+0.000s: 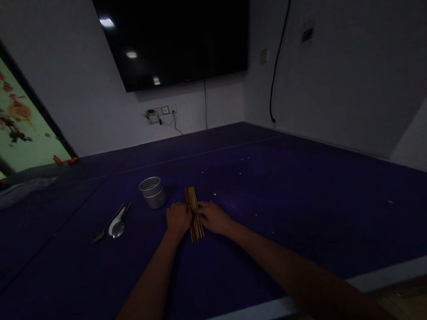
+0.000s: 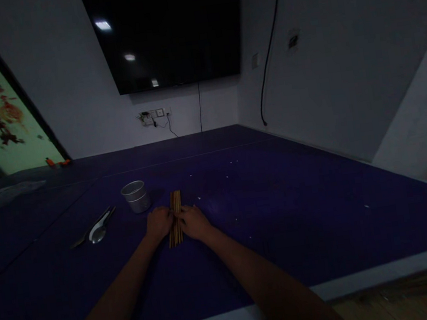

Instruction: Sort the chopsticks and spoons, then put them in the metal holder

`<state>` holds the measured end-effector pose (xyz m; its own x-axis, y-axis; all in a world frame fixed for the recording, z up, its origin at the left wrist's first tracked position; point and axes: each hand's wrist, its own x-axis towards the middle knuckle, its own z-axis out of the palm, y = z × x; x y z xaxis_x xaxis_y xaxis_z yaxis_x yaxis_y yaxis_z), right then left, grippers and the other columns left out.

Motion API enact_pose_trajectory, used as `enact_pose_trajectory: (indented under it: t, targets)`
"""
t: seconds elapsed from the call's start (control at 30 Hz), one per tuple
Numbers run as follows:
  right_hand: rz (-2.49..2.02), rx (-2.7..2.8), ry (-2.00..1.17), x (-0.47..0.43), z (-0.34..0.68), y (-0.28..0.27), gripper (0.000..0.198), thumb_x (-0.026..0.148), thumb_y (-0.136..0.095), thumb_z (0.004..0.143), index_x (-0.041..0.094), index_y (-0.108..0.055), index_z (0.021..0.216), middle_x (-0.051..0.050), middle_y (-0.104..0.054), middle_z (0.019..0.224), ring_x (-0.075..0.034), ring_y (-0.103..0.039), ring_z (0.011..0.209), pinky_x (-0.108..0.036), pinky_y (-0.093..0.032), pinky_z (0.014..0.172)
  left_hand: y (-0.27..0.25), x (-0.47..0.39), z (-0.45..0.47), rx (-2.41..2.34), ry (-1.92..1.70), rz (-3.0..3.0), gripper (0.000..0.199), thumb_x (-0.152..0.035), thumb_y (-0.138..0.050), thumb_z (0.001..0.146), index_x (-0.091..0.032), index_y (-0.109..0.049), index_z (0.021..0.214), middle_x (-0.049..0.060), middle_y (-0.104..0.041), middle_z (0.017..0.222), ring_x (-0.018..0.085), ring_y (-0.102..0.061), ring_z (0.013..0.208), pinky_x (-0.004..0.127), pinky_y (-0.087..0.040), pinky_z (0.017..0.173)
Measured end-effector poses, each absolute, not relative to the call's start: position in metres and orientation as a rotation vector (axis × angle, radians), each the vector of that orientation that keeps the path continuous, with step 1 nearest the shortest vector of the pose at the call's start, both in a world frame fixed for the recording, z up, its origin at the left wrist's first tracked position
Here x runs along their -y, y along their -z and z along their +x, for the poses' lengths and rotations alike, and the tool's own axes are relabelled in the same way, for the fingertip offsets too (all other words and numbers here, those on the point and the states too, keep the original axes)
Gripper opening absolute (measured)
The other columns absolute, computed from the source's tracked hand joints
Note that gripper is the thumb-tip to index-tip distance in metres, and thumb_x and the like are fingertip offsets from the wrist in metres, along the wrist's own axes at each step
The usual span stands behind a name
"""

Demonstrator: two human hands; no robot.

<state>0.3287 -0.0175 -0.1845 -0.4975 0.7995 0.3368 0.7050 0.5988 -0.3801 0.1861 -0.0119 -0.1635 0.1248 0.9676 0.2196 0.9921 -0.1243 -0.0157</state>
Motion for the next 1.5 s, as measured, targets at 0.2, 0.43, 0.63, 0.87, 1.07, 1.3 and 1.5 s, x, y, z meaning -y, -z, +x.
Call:
enact_pose_trajectory:
  t: [0.2, 0.43, 0.63, 0.87, 1.07, 1.3, 1.5]
  targets:
    - [-1.199, 2.379, -0.232, 0.019, 0.328, 0.181, 0.035, 0.014, -0.045, 0.082, 0.022, -0.063, 0.111, -0.010, -0.058, 0.120, -0.023, -0.052, 0.113, -0.045, -0.034, 0.099, 0.165, 0.010, 0.186, 1.972, 0.235, -2.225, 0.042, -0.030, -0.027, 0.089, -0.014, -0.066, 0.093, 0.013, -0.066, 0.100, 0.025, -0.059, 0.099, 0.036, -0.043, 0.082]
    - [-1.186, 2.405, -0.202, 0.022, 0.328, 0.179, 0.033, 0.010, -0.045, 0.082, 0.021, -0.064, 0.107, -0.010, -0.059, 0.117, -0.023, -0.053, 0.110, -0.045, -0.033, 0.098, 0.168, 0.009, 0.184, 1.953, 0.236, -2.232, 0.042, -0.031, -0.027, 0.090, -0.014, -0.065, 0.094, 0.013, -0.066, 0.097, 0.025, -0.058, 0.099, 0.035, -0.043, 0.082]
    - [-1.172, 2.401, -0.216, 0.023, 0.329, 0.180, 0.038, 0.011, -0.043, 0.082, 0.021, -0.060, 0.115, -0.011, -0.057, 0.122, -0.025, -0.050, 0.115, -0.049, -0.031, 0.099, 0.167, 0.011, 0.184, 1.926, 0.242, -2.252, 0.042, -0.030, -0.026, 0.091, -0.014, -0.065, 0.093, 0.013, -0.066, 0.097, 0.024, -0.058, 0.098, 0.035, -0.042, 0.082]
    - [-1.204, 2.406, -0.234, 0.022, 0.328, 0.181, 0.039, 0.014, -0.042, 0.084, 0.022, -0.058, 0.119, -0.010, -0.053, 0.128, -0.023, -0.046, 0.120, -0.049, -0.030, 0.101, 0.167, 0.011, 0.182, 1.906, 0.263, -2.259, 0.039, -0.028, -0.029, 0.089, -0.013, -0.065, 0.092, 0.014, -0.065, 0.096, 0.025, -0.058, 0.097, 0.035, -0.042, 0.081]
    - [-1.207, 2.394, -0.221, 0.022, 0.328, 0.181, 0.039, 0.013, -0.044, 0.083, 0.022, -0.060, 0.117, -0.010, -0.054, 0.128, -0.023, -0.048, 0.120, -0.046, -0.031, 0.103, 0.166, 0.013, 0.182, 1.877, 0.317, -2.240, 0.038, -0.030, -0.030, 0.089, -0.013, -0.064, 0.085, 0.013, -0.064, 0.089, 0.024, -0.058, 0.091, 0.034, -0.041, 0.077]
    - [-1.120, 2.277, -0.193, 0.023, 0.330, 0.180, 0.039, 0.012, -0.042, 0.084, 0.018, -0.061, 0.117, -0.011, -0.055, 0.128, -0.022, -0.051, 0.117, -0.042, -0.033, 0.104, 0.149, 0.019, 0.154, 1.603, 1.038, -1.924, 0.031, -0.033, -0.034, 0.088, -0.016, -0.057, 0.075, 0.010, -0.057, 0.079, 0.021, -0.054, 0.083, 0.033, -0.040, 0.077]
    - [-1.065, 2.150, -0.175, 0.021, 0.331, 0.177, 0.038, 0.011, -0.042, 0.084, 0.019, -0.063, 0.114, -0.008, -0.061, 0.119, -0.018, -0.056, 0.109, -0.033, -0.042, 0.098, 0.141, 0.024, 0.088, 1.932, 1.249, -1.242, 0.030, -0.032, -0.045, 0.079, -0.013, -0.057, 0.099, 0.016, -0.052, 0.112, 0.031, -0.045, 0.107, 0.046, -0.035, 0.087]
